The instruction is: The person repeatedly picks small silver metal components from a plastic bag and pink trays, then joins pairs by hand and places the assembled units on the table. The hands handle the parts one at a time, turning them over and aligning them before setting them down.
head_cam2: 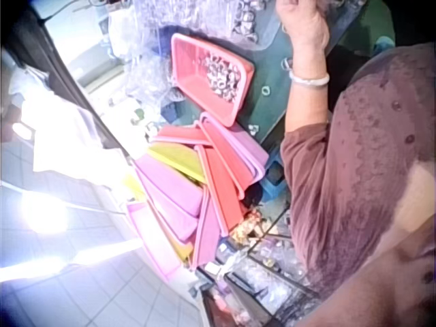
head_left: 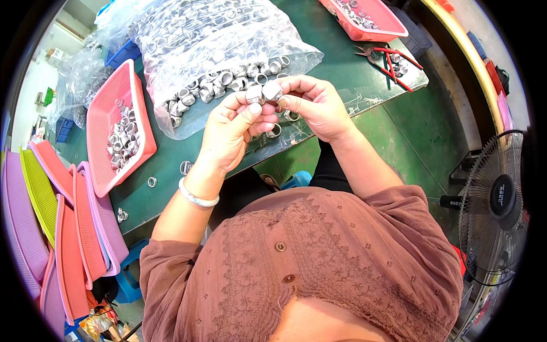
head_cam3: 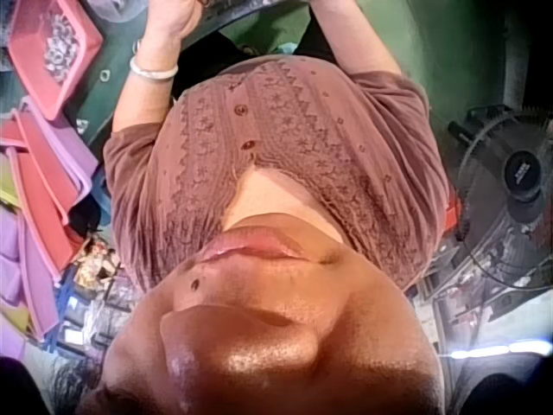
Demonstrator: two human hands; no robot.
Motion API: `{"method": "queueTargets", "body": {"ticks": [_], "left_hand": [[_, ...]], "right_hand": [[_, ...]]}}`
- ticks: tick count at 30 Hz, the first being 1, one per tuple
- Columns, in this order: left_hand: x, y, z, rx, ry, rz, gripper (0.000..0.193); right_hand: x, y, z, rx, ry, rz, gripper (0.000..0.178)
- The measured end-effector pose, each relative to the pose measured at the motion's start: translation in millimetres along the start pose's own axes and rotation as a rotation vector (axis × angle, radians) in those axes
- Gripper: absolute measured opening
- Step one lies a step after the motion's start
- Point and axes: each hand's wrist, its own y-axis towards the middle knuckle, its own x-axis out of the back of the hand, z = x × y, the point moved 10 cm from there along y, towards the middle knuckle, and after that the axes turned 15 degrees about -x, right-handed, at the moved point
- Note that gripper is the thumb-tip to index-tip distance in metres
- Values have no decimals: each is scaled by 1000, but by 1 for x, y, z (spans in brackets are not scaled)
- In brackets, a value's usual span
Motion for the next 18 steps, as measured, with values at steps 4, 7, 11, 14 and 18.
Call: {"method": "queueTargets", "body": {"ticks": [4, 7, 11, 14, 18], "left_hand": [[0, 0, -1, -4, -6, -13, 17], [1, -3, 3, 47, -52, -42, 16], [0, -5, 6, 103, -144, -62, 14], [3, -6, 10, 122, -183, -77, 13], [4, -7, 12, 131, -213, -81, 13]], "right_hand": [[0, 0, 0, -2, -5, -23, 18], [-1, -2, 0, -6, -11, -39, 18], [-3, -2, 1, -7, -18, -56, 17], [-4, -3, 0, -6, -24, -79, 17], [-2, -3, -3, 3, -37, -97, 17]]}}
